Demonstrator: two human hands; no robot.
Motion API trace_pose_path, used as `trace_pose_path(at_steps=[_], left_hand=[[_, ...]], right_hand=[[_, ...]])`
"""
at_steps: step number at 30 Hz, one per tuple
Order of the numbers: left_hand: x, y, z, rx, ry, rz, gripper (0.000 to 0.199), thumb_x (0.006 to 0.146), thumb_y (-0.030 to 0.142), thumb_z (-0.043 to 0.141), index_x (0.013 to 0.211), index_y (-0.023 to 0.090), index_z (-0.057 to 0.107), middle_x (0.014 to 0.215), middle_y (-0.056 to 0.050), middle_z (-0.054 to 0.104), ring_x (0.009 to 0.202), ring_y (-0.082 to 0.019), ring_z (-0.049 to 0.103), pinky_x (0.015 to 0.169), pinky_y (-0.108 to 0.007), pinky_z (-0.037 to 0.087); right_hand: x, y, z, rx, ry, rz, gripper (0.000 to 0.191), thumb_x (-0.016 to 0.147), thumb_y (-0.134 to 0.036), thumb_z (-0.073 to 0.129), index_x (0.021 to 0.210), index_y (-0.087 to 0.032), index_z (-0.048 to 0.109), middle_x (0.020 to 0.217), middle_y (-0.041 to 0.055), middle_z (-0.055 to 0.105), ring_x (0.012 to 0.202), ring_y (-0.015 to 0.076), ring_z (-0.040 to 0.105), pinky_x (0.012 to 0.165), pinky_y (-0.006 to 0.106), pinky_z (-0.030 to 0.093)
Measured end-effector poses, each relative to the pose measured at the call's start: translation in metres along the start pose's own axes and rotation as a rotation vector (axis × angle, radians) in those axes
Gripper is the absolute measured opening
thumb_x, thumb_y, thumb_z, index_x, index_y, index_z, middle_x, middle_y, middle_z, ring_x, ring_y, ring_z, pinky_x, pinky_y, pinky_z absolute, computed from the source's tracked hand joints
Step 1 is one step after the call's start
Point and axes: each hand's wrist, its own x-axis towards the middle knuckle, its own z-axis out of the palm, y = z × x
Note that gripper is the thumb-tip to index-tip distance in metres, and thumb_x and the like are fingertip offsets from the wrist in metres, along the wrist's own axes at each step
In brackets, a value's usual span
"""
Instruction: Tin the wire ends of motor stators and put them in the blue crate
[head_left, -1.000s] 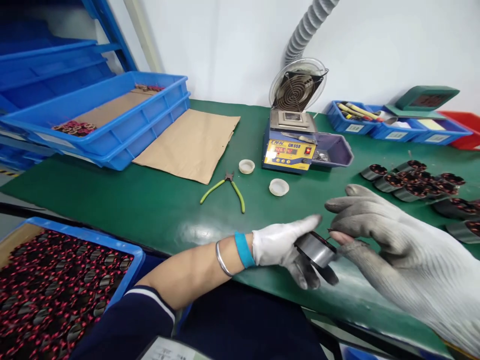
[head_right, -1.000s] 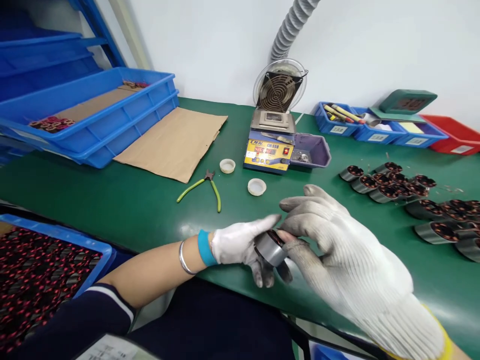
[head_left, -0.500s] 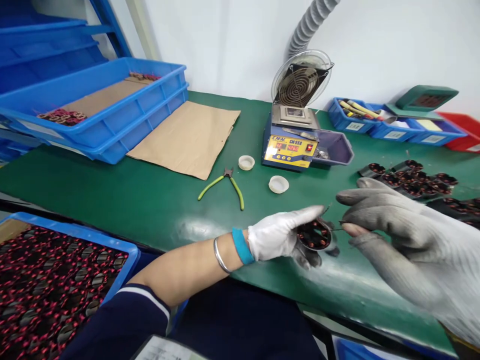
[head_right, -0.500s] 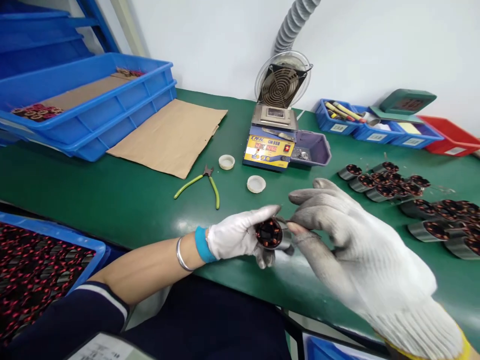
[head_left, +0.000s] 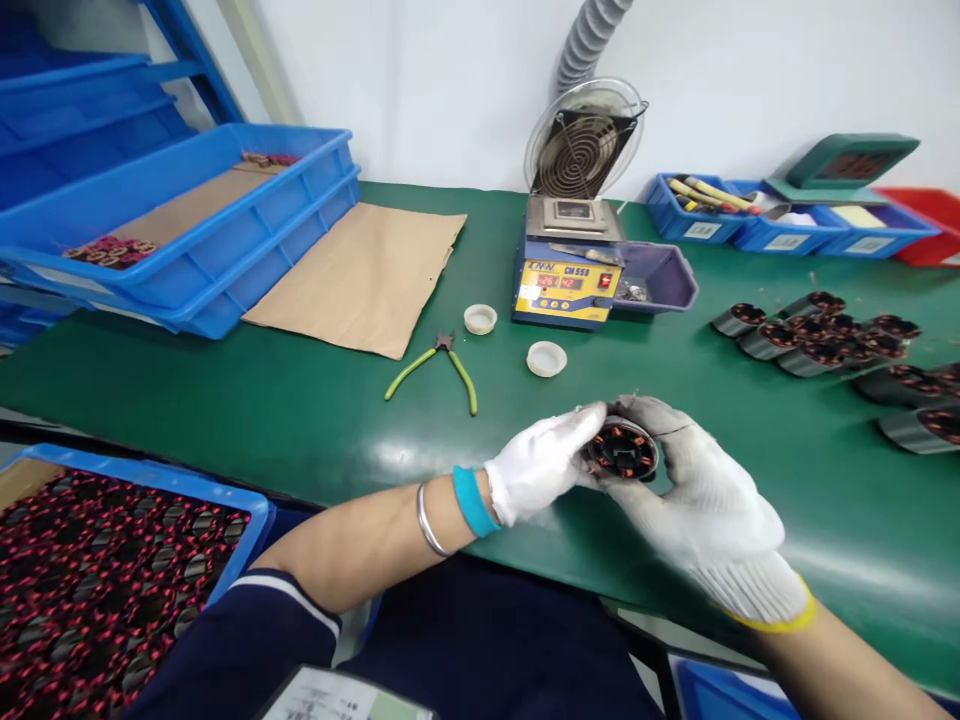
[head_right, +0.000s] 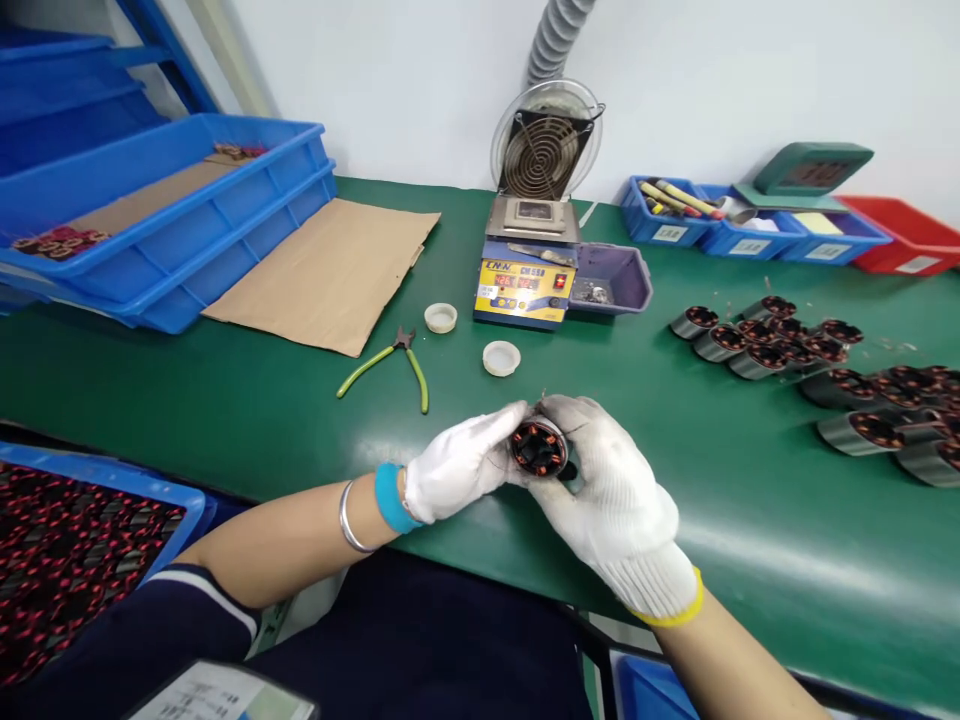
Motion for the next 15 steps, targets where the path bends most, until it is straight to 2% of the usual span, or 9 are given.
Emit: trace_pose_path(at_steps=[2, 5, 6, 9, 10, 13, 14, 15], left_hand=[[-0.002, 0.001, -0.003, 0.3, -0.04, 0.125, 0.003, 0.076, 0.023, 0.072, 0.075, 0.023, 0.069, 0.087, -0.005, 0.069, 0.103, -0.026, 0.062, 0.101, -0.034, 0.044], [-0.006, 0.0, -0.008, 0.863, -0.075, 0.37, 0.027, 0.083, 0.026, 0.059, 0.057, 0.024, 0.053, 0.062, -0.001, 0.054, 0.074, -0.021, 0.06, 0.09, -0.035, 0.046], [-0.008, -0.001, -0.01, 0.952, -0.114, 0.419, 0.03, 0.081, 0.025, 0.06, 0.054, 0.024, 0.048, 0.058, 0.0, 0.049, 0.067, -0.019, 0.056, 0.084, -0.034, 0.047], [-0.012, 0.001, -0.013, 0.822, -0.241, 0.42, 0.023, 0.074, 0.023, 0.064, 0.056, 0.023, 0.049, 0.057, 0.001, 0.051, 0.057, -0.015, 0.051, 0.069, -0.029, 0.047], [-0.012, 0.003, -0.012, 0.748, -0.219, 0.417, 0.021, 0.076, 0.026, 0.063, 0.059, 0.023, 0.05, 0.058, 0.001, 0.053, 0.056, -0.014, 0.051, 0.064, -0.028, 0.046], [-0.006, 0.01, -0.007, 0.577, -0.022, 0.394, 0.014, 0.082, 0.027, 0.057, 0.069, 0.021, 0.056, 0.067, 0.0, 0.06, 0.056, -0.012, 0.053, 0.061, -0.027, 0.047], [-0.003, 0.011, -0.005, 0.525, -0.018, 0.352, 0.007, 0.081, 0.024, 0.06, 0.074, 0.02, 0.06, 0.073, -0.001, 0.064, 0.061, -0.013, 0.058, 0.064, -0.027, 0.049], [0.0, 0.012, -0.003, 0.476, -0.062, 0.295, 0.004, 0.078, 0.02, 0.064, 0.081, 0.019, 0.065, 0.08, -0.003, 0.068, 0.069, -0.015, 0.063, 0.071, -0.028, 0.052]], right_hand=[[-0.004, 0.003, 0.001, -0.016, 0.053, 0.078, 0.037, 0.081, -0.036, 0.062, 0.115, -0.021, 0.058, 0.102, 0.0096, 0.071, 0.088, 0.0277, 0.072, 0.074, 0.04, 0.061], [-0.008, 0.009, -0.001, -0.069, 0.082, 0.306, 0.04, 0.073, -0.04, 0.07, 0.108, -0.023, 0.061, 0.095, 0.0081, 0.072, 0.08, 0.0282, 0.072, 0.064, 0.039, 0.061], [-0.009, 0.011, -0.002, -0.061, 0.073, 0.382, 0.041, 0.07, -0.041, 0.072, 0.106, -0.023, 0.062, 0.095, 0.0083, 0.073, 0.082, 0.0292, 0.072, 0.065, 0.04, 0.061], [-0.006, 0.015, -0.007, 0.159, 0.011, 0.574, 0.048, 0.065, -0.043, 0.076, 0.106, -0.021, 0.064, 0.101, 0.0098, 0.073, 0.087, 0.0287, 0.072, 0.068, 0.039, 0.061], [-0.004, 0.015, -0.01, 0.298, -0.035, 0.622, 0.051, 0.064, -0.043, 0.077, 0.108, -0.021, 0.064, 0.1, 0.0096, 0.073, 0.084, 0.0268, 0.072, 0.065, 0.036, 0.061], [0.002, 0.01, -0.02, 0.76, -0.234, 0.664, 0.059, 0.061, -0.04, 0.078, 0.113, -0.018, 0.063, 0.092, 0.0082, 0.075, 0.072, 0.0218, 0.072, 0.059, 0.029, 0.059], [0.002, 0.007, -0.023, 0.88, -0.312, 0.642, 0.06, 0.059, -0.04, 0.079, 0.113, -0.018, 0.063, 0.088, 0.008, 0.075, 0.07, 0.0217, 0.071, 0.058, 0.028, 0.058], [0.001, 0.005, -0.025, 0.977, -0.391, 0.614, 0.059, 0.06, -0.041, 0.079, 0.112, -0.018, 0.064, 0.085, 0.0081, 0.074, 0.069, 0.0219, 0.071, 0.058, 0.027, 0.057]])
